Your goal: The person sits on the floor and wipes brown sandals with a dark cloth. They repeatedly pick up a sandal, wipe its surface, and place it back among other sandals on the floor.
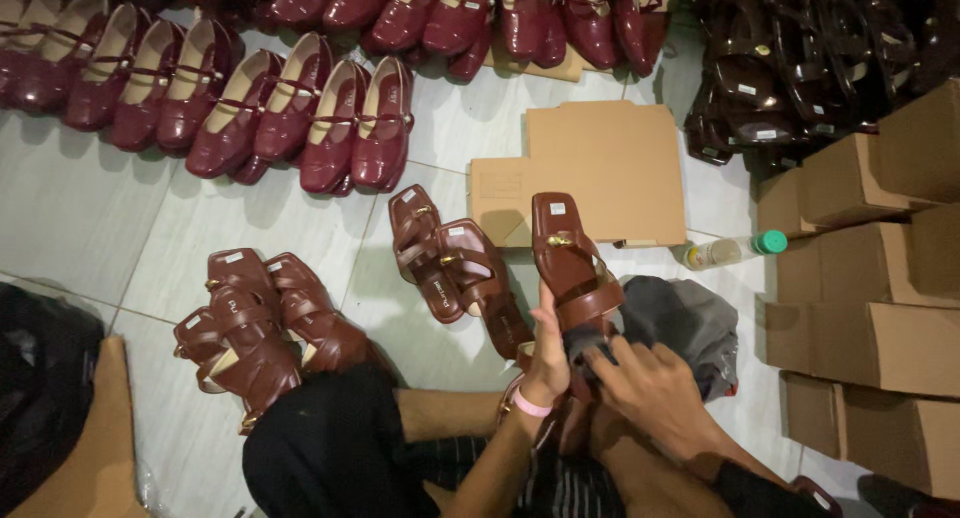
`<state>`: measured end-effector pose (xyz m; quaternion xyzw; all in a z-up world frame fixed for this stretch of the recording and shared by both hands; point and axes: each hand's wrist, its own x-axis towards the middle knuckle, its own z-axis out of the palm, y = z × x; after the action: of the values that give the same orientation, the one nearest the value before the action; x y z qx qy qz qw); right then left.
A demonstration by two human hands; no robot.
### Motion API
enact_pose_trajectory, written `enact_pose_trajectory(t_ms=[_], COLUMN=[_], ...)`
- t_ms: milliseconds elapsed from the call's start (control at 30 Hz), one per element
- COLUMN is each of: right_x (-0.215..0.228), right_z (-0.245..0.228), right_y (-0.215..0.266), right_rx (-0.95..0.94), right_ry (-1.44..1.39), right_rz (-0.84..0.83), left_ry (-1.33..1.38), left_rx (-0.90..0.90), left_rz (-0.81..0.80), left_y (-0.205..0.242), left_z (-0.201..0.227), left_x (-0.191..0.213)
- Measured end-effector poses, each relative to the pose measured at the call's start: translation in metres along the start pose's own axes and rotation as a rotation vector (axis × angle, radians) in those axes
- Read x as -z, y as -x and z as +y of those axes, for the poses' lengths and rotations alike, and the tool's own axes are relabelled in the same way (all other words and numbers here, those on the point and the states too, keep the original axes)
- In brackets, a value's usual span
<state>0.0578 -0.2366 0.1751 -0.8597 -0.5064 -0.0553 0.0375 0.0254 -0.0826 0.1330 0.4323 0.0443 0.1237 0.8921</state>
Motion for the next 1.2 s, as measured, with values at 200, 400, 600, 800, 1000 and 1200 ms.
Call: enact_pose_trajectory(t_ms=[200, 400, 600, 800, 1000, 1200], right_x=[-0.01, -0.021, -0.041, -0.041, -0.028, -0.038], right_z=[0.0, 0.001, 0.012, 0.001, 0.008, 0.009], right_y=[0.001, 0.011, 0.003, 0.001, -0.009, -0.002], right_rx=[-0.051, -0.207, -0.368, -0.348, -0.454, -0.475], right_ry=[-0.134, -0.29, -0.368, -0.443, -0.355, -0.356], right_rz=[0.044, 0.058, -0.007, -0.086, -0.206, -0.248], left_ry=[0.175, -0.026, -0.24, -0.314, -0.002, 0.049], left_rx=[0.098, -0.021, -0.175, -0.051, -0.056, -0.01], left_rz=[0.071, 0.142, 0.066, 0.221, 0.082, 0.057], left_y=[-0.003, 0.004, 0.007, 0.001, 0.005, 0.003], left_z=[-0.012, -0.026, -0.049, -0.072, -0.059, -0.084], left_x=[0.009, 0.013, 0.018, 0.04, 0.028, 0.051])
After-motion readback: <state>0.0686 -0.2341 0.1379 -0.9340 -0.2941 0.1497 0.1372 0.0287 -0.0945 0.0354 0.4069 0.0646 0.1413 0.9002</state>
